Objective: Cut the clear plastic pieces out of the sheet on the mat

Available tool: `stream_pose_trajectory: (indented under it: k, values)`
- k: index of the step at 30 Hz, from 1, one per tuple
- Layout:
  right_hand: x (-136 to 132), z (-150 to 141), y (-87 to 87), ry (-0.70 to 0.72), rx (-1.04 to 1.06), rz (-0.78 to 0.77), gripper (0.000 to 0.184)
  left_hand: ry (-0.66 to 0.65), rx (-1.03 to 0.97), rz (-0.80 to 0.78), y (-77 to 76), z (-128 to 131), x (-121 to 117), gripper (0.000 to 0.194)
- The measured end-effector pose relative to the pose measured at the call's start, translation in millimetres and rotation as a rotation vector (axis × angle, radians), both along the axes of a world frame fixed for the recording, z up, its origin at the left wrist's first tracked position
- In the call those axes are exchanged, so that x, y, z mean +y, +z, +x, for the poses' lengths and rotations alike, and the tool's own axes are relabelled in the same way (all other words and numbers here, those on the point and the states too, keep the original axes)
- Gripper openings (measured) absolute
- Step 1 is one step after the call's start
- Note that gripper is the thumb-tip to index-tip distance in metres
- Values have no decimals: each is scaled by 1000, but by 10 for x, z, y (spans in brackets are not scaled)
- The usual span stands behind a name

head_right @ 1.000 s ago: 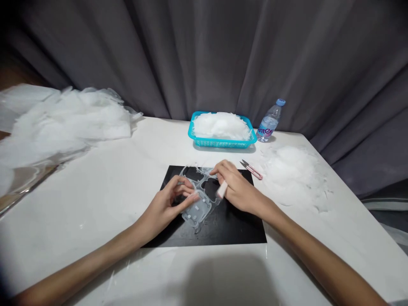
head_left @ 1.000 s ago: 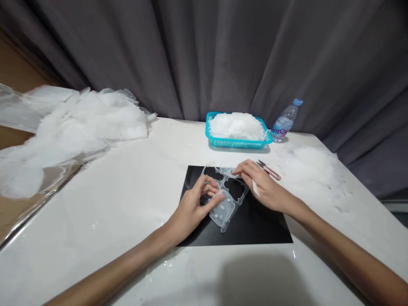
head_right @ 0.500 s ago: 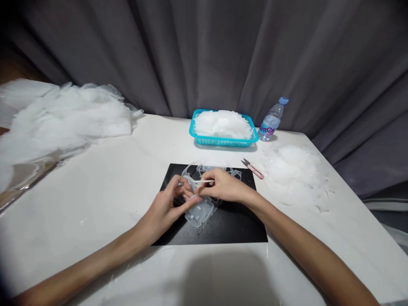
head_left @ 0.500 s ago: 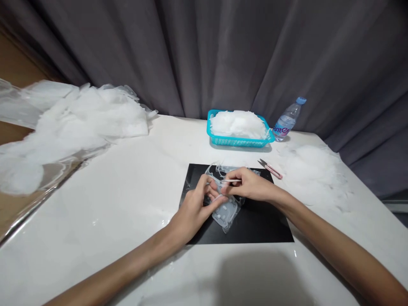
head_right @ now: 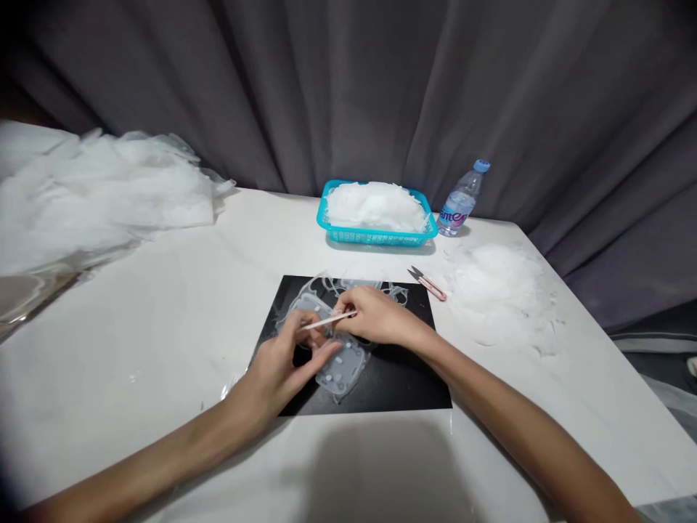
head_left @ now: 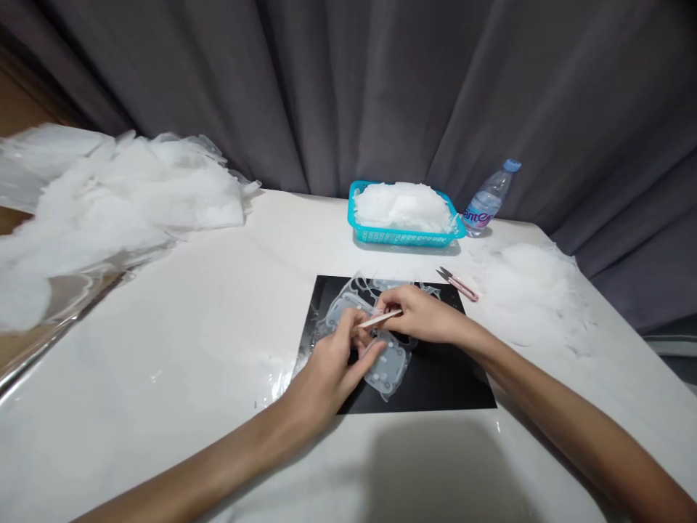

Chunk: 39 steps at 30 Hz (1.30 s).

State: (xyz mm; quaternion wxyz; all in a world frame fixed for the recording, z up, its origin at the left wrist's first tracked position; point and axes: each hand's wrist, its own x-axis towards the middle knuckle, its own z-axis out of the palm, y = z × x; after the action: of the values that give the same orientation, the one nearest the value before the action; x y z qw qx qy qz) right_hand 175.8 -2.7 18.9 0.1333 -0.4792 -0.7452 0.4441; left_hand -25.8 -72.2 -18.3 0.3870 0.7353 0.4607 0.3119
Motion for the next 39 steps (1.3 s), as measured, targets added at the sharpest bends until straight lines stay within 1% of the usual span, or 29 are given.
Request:
stream_pose_trajectory:
  k: [1,3,5,8,12,14,17,19,22,24,25,28,29,30,32,34,36,37,39]
  values:
    - [19,23,6,29,62,-53,14,20,-21,2,-3,-5,17,23]
    - [48,64,22,55,153,-119,27,40,-46,3,-5,-12,44,26]
    - [55,97,44,70,199,-138,40,44,-55,6,-2,-17,56,25]
    - [36,130,95,94,205,-159,47,37,-60,36,14,-18,46,22]
    - [18,144,150,148,231,-227,48,32,-69,91,33,-12,19,19]
    - [20,139,149,166,284,-276,43,34,-70,104,37,-12,16,21]
    - [16,130,126,138,324,-328,32,33,-70,102,50,-26,33,25]
    - [5,123,109,110,321,-326,27,32,-68,94,64,-38,44,27]
    - [-14,99,65,115,310,-288,18,12,-53,83,65,-19,11,27]
    - [-20,72,12,106,217,-209,16,-21,-21,119,36,30,-64,21]
    - [-18,60,-20,55,130,-131,16,-48,-2,165,14,61,-112,17]
    - [0,56,-96,-189,-150,164,13,-150,33,360,-47,131,-229,13]
    - [9,71,-104,-228,-197,219,11,-163,42,388,-53,134,-241,13]
    - [20,93,-102,-224,-207,235,10,-155,49,389,-50,125,-236,13]
    - [40,155,-65,-128,-125,162,11,-104,50,350,-19,81,-187,14]
    - [55,225,0,-42,40,41,18,-53,25,333,31,30,-124,18]
    - [58,292,69,19,189,-69,29,-25,-2,368,77,0,-84,20]
    - [55,322,100,48,224,-113,33,-21,-12,400,94,-5,-77,21]
    - [42,374,144,125,233,-199,37,-19,-19,458,117,1,-85,21]
